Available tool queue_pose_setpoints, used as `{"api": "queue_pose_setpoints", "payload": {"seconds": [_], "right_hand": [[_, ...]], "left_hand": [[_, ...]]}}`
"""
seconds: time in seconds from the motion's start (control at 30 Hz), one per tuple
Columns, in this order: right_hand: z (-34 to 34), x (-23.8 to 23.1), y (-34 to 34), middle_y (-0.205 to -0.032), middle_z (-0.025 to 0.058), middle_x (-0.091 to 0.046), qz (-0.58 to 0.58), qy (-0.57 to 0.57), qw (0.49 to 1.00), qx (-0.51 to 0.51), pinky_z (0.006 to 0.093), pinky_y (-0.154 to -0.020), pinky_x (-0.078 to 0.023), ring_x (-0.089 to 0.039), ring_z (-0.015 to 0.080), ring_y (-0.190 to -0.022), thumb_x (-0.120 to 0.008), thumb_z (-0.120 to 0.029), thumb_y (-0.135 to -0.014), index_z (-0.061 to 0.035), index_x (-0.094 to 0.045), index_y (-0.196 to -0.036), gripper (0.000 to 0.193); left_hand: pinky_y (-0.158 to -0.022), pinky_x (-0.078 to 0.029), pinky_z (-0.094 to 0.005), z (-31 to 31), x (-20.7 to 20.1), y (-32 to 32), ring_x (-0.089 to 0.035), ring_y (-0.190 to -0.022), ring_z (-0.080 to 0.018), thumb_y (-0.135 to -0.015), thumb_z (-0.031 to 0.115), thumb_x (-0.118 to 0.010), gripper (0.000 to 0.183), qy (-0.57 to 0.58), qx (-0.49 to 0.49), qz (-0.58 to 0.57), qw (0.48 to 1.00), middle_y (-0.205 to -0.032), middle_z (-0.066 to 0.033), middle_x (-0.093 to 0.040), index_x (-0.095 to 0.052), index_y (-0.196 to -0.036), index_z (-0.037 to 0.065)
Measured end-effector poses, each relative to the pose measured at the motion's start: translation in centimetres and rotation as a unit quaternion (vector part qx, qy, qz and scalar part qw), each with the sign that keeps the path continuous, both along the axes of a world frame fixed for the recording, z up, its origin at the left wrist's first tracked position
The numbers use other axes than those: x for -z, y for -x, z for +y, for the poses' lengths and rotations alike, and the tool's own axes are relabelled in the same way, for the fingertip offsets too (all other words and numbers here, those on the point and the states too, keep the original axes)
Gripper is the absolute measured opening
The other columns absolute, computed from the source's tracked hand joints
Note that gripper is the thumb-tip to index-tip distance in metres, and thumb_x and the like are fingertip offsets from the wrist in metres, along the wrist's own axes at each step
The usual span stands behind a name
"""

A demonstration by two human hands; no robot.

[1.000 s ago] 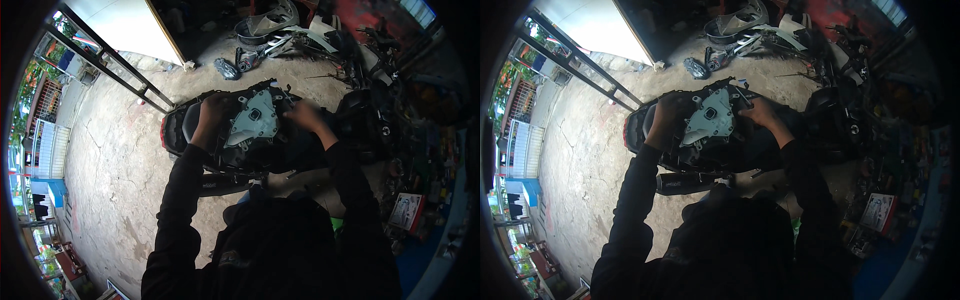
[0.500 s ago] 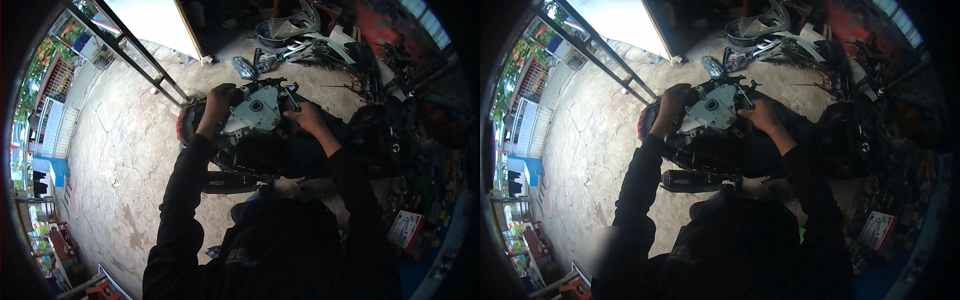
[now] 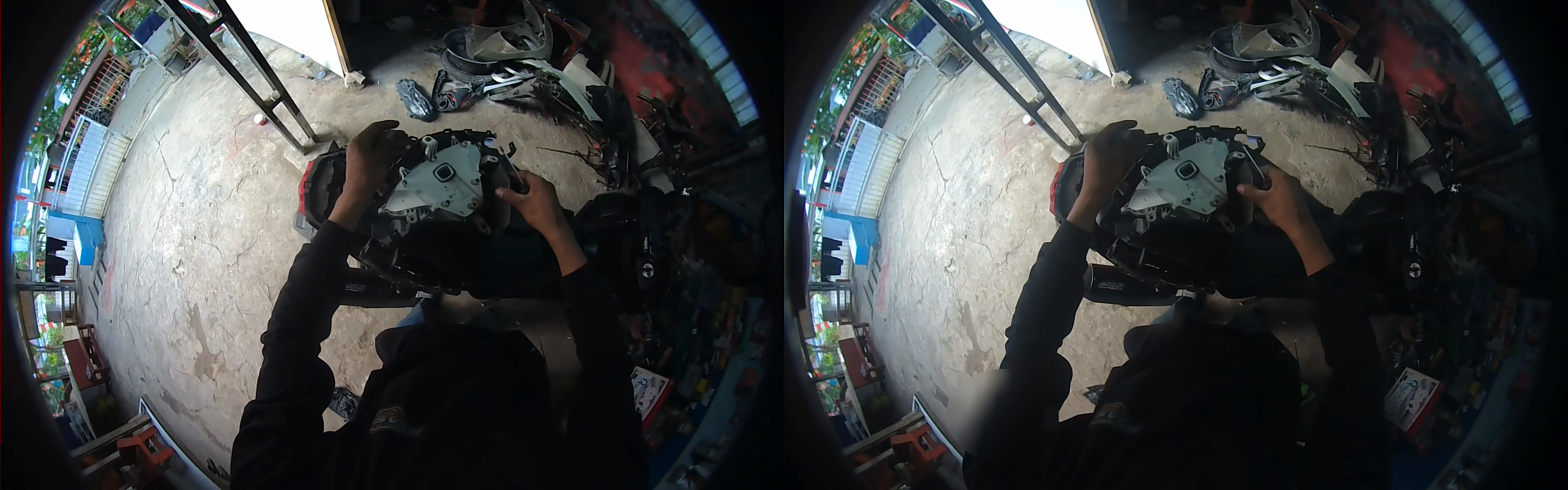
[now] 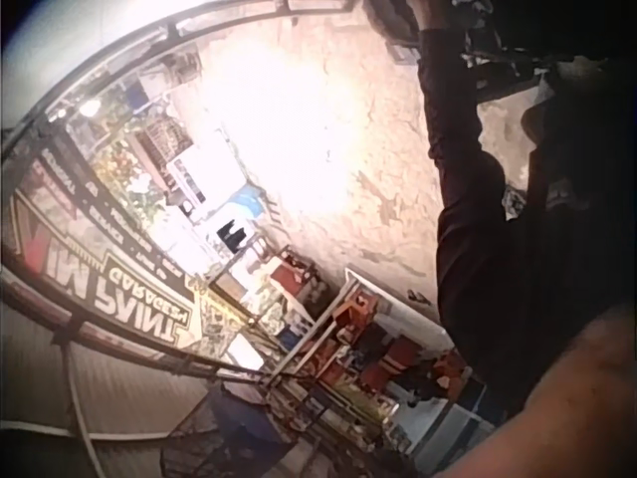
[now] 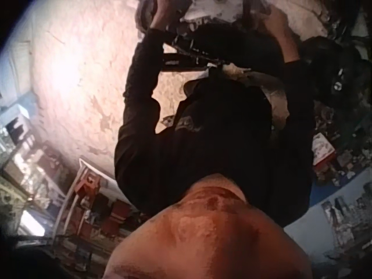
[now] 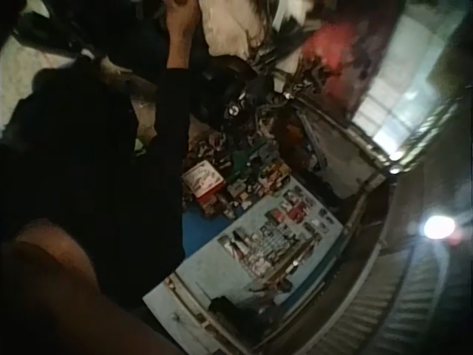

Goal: The person unscrews and removes the plastic cover and internal panels of a motorcycle dashboard with a screwdriver.

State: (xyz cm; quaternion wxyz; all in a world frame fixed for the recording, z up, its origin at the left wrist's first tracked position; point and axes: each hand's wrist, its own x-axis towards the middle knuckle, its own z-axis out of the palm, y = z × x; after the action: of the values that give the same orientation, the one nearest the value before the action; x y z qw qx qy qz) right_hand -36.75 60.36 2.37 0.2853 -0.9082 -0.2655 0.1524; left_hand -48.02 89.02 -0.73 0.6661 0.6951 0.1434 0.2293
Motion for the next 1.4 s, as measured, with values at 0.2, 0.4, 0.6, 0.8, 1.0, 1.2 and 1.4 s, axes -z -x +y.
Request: {"api": "queue_pose_setpoints", "payload": {"seconds": [0.2, 0.4, 0.6, 0.8, 1.0, 1.2, 1.4], "right_hand": [[1.2, -2.1, 0.1, -0.085, 0.0124, -0.068, -0.020, -0.066, 0.997, -0.027, 0.0336, -0.072, -0.050, -0.066, 0.0227, -0.077, -0.074, -0.030, -0.078, -0.0027, -0.066, -0.103, 0.038], [3.2, -2.7, -0.4, -0.087, 0.0096, -0.068, -0.007, -0.167, 0.983, -0.077, 0.0306, -0.070, -0.050, -0.064, 0.0180, -0.075, -0.074, -0.026, -0.078, -0.0057, -0.066, -0.108, 0.037], [3.7, -4.3, 0.8, -0.098, 0.0095, -0.069, -0.030, -0.203, 0.976, -0.068, 0.0307, -0.080, -0.051, -0.067, 0.0196, -0.092, -0.077, -0.019, -0.077, -0.0051, -0.065, -0.107, 0.035], [0.2, -3.2, 0.8, -0.088, 0.0136, -0.068, -0.190, -0.229, 0.955, -0.015, 0.0349, -0.075, -0.051, -0.067, 0.0280, -0.084, -0.075, -0.015, -0.075, -0.0027, -0.067, -0.092, 0.023], [-4.5, -3.9, 0.3, -0.081, 0.0146, -0.065, -0.244, -0.184, 0.949, 0.080, 0.0372, -0.068, -0.050, -0.065, 0.0304, -0.076, -0.072, -0.015, -0.075, -0.0030, -0.068, -0.088, 0.018], [-10.9, -4.8, 1.2, -0.081, 0.0144, -0.064, -0.246, -0.247, 0.922, 0.170, 0.0401, -0.069, -0.050, -0.063, 0.0328, -0.075, -0.067, -0.021, -0.077, -0.0037, -0.068, -0.083, 0.018], [-15.1, -4.2, 1.7, -0.085, 0.0115, -0.068, -0.208, -0.234, 0.928, 0.204, 0.0310, -0.070, -0.051, -0.065, 0.0211, -0.075, -0.071, -0.019, -0.076, -0.0051, -0.071, -0.091, 0.021]], "left_hand": [[-0.065, -0.047, -0.0211, -1.1, -2.1, -0.5, -0.055, -0.070, -0.0074, -0.099, 0.018, -0.047, 0.032, 0.166, 0.178, 0.065, 0.968, -0.092, -0.0091, -0.068, -0.059, -0.116, -0.006], [-0.070, -0.048, -0.0264, -3.9, -3.3, -3.6, -0.054, -0.070, -0.0113, -0.096, 0.020, -0.048, 0.031, 0.212, 0.269, 0.094, 0.935, -0.092, -0.0083, -0.066, -0.062, -0.112, -0.003], [-0.073, -0.050, -0.0284, -7.6, -2.0, -5.8, -0.065, -0.085, -0.0197, -0.086, 0.016, -0.057, 0.028, -0.055, 0.317, -0.103, 0.941, -0.095, -0.0140, -0.067, -0.062, -0.108, -0.001], [-0.062, -0.043, -0.0266, -15.0, -4.0, -5.9, -0.057, -0.068, -0.0125, -0.097, 0.024, -0.043, 0.032, 0.196, 0.219, 0.084, 0.952, -0.082, -0.0061, -0.064, -0.066, -0.099, 0.003], [-0.057, -0.038, -0.0239, -21.0, -6.6, -8.3, -0.048, -0.061, -0.0094, -0.100, 0.034, -0.042, 0.040, 0.346, 0.211, 0.157, 0.901, -0.076, -0.0025, -0.059, -0.065, -0.093, 0.003], [-0.055, -0.038, -0.0233, -26.3, -5.8, -9.3, -0.047, -0.062, -0.0078, -0.099, 0.029, -0.048, 0.028, 0.318, 0.283, 0.117, 0.897, -0.075, 0.0010, -0.056, -0.061, -0.095, 0.005], [-0.054, -0.035, -0.0209, -28.1, -4.3, -9.7, -0.045, -0.062, -0.0058, -0.095, 0.021, -0.055, 0.014, 0.255, 0.395, 0.088, 0.878, -0.072, 0.0035, -0.051, -0.060, -0.093, 0.008]]}}
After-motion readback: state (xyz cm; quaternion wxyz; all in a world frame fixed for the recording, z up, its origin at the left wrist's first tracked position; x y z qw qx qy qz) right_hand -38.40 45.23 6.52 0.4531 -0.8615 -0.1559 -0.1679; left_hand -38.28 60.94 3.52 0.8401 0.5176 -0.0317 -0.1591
